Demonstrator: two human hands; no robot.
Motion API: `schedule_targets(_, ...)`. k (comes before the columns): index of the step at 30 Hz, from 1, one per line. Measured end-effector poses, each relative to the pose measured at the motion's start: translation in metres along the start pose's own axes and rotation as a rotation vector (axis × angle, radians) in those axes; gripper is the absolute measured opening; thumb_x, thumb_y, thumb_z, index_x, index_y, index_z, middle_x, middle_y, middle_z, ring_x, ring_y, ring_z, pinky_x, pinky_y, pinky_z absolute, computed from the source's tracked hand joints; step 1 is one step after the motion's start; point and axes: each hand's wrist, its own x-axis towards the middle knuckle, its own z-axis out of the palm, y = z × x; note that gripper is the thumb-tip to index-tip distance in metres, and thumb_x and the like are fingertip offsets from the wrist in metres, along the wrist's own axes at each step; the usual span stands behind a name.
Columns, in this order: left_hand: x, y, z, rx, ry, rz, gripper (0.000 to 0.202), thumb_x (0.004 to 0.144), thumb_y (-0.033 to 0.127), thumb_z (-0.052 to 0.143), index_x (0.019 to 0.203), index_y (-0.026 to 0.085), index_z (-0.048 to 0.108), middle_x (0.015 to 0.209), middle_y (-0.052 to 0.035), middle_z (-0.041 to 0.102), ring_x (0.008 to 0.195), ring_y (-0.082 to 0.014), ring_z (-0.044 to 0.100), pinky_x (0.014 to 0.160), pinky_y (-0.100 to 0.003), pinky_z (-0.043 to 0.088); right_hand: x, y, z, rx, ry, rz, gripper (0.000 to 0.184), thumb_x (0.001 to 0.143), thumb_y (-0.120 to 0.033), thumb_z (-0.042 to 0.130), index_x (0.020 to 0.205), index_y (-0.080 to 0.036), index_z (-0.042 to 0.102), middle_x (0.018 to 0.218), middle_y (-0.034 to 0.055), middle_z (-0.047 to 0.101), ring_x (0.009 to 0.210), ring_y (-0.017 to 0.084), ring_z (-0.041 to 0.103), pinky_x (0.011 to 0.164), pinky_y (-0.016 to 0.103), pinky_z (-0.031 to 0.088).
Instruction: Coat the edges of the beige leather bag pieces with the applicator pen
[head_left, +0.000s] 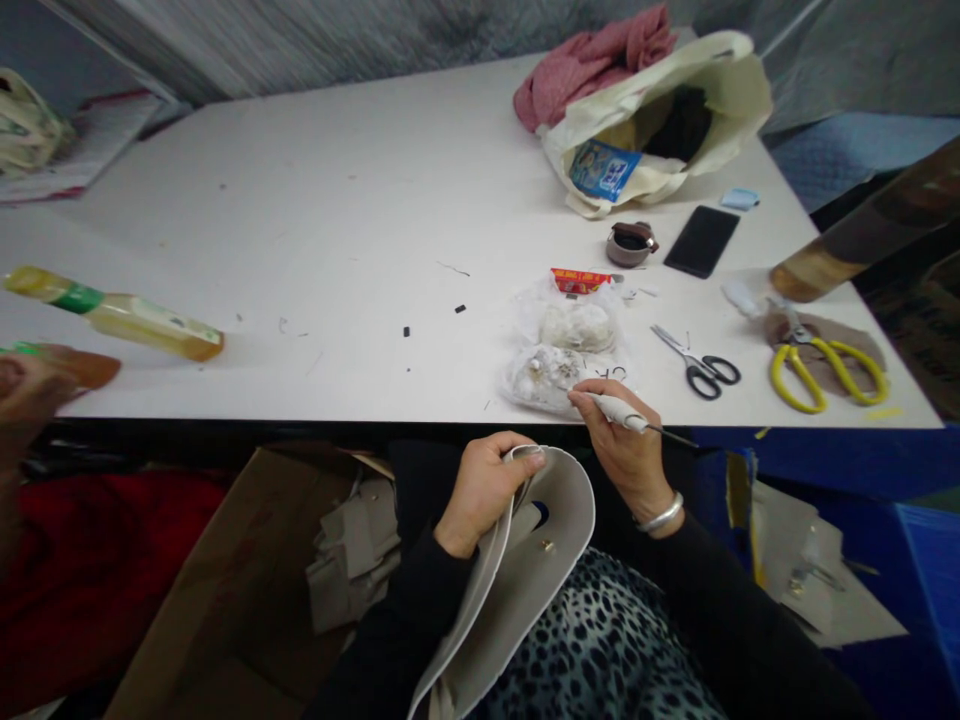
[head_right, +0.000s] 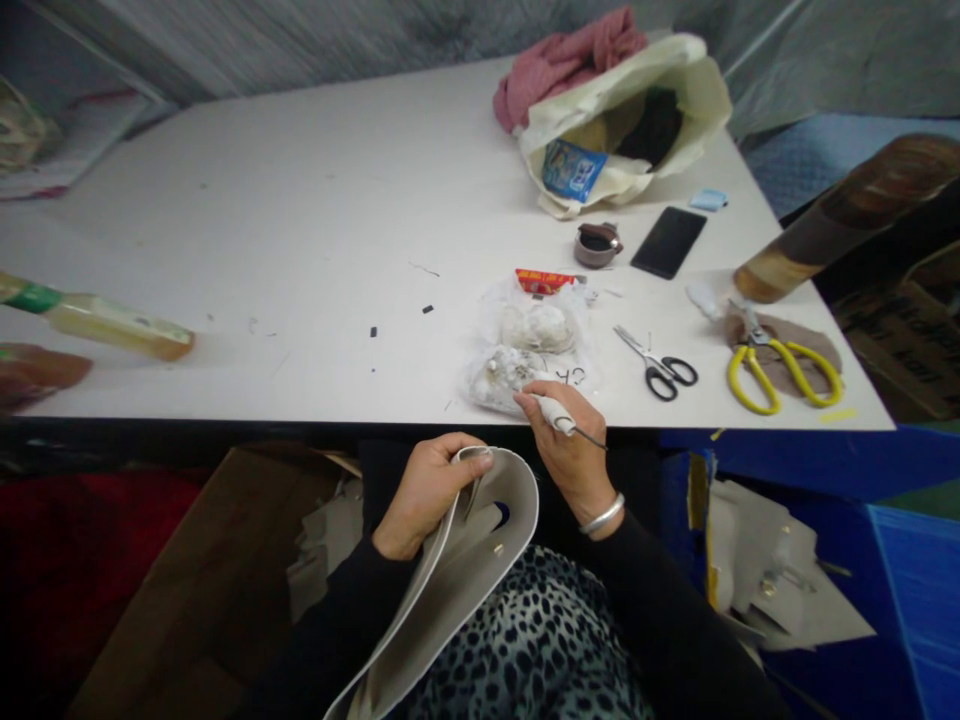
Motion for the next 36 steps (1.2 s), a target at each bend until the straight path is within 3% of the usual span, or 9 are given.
schedule_targets(6, -0.005, 0.004, 0.0, 0.022, -0.021, -0.006, 0.017, 0.072, 0.03, 0.079, 0.08, 0.015, 0.08, 0.075, -0.0035, 0.075, 0.07, -0.0171, 0.062, 0.069, -0.028, 0.046, -0.005, -0.007, -0.012, 0.151, 0.072, 0.082, 0.018, 0.101, -0.039, 0.068, 0.095, -0.022, 0.071, 0.088, 0.0033, 0.072, 0.084, 0.021, 0.068, 0.08, 0.036, 0.052)
schedule_targets(11, -0.007, 0.006, 0.002, 0.053, -0.036, 0.001, 0.018, 0.073, 0.03, 0.078, 0.08, 0.014, 0.08, 0.076, -0.0042, 0.075, 0.071, -0.0173, 0.062, 0.069, -0.028, 0.047, -0.014, -0.015, -0.02, 0.508, -0.158, 0.313, 0.028, 0.104, -0.042, 0.061, 0.088, -0.021, 0.068, 0.07, -0.0014, 0.064, 0.065, 0.015, 0.062, 0.066, 0.028, 0.049)
schedule_targets(17, -0.01, 0.01, 0.006, 0.055, -0.059, -0.015, 0.019, 0.072, 0.031, 0.079, 0.08, 0.014, 0.08, 0.074, -0.0032, 0.074, 0.068, -0.0162, 0.062, 0.066, -0.027, 0.046, -0.024, -0.01, -0.017, 0.564, -0.233, 0.41, 0.033, 0.102, -0.048, 0.063, 0.085, -0.02, 0.069, 0.068, -0.0015, 0.062, 0.065, 0.014, 0.059, 0.066, 0.027, 0.047)
schedule_targets(23, -0.013, 0.012, 0.008, 0.063, -0.074, -0.01, 0.017, 0.072, 0.029, 0.079, 0.078, 0.014, 0.08, 0.072, -0.004, 0.074, 0.067, -0.017, 0.062, 0.066, -0.027, 0.045, -0.024, -0.006, -0.018, 0.559, -0.295, 0.423, 0.038, 0.1, -0.053, 0.063, 0.084, -0.019, 0.068, 0.067, -0.0012, 0.061, 0.063, 0.015, 0.058, 0.063, 0.027, 0.046)
schedule_targets(31, -0.012, 0.007, 0.014, 0.024, -0.109, 0.001, 0.015, 0.07, 0.029, 0.079, 0.076, 0.015, 0.081, 0.072, -0.0053, 0.074, 0.066, -0.018, 0.061, 0.065, -0.028, 0.045, -0.009, -0.01, -0.024, 0.431, -0.44, 0.256, 0.04, 0.104, -0.05, 0.056, 0.078, -0.019, 0.063, 0.069, -0.0013, 0.058, 0.064, 0.015, 0.053, 0.064, 0.028, 0.044)
schedule_targets(36, -0.01, 0.004, 0.01, -0.009, -0.088, 0.017, 0.015, 0.069, 0.029, 0.079, 0.074, 0.015, 0.08, 0.07, -0.0039, 0.072, 0.065, -0.0166, 0.059, 0.065, -0.027, 0.044, -0.018, -0.011, -0.022, 0.511, -0.384, 0.27, 0.036, 0.104, -0.046, 0.059, 0.081, -0.019, 0.067, 0.069, -0.001, 0.06, 0.064, 0.015, 0.058, 0.064, 0.028, 0.047)
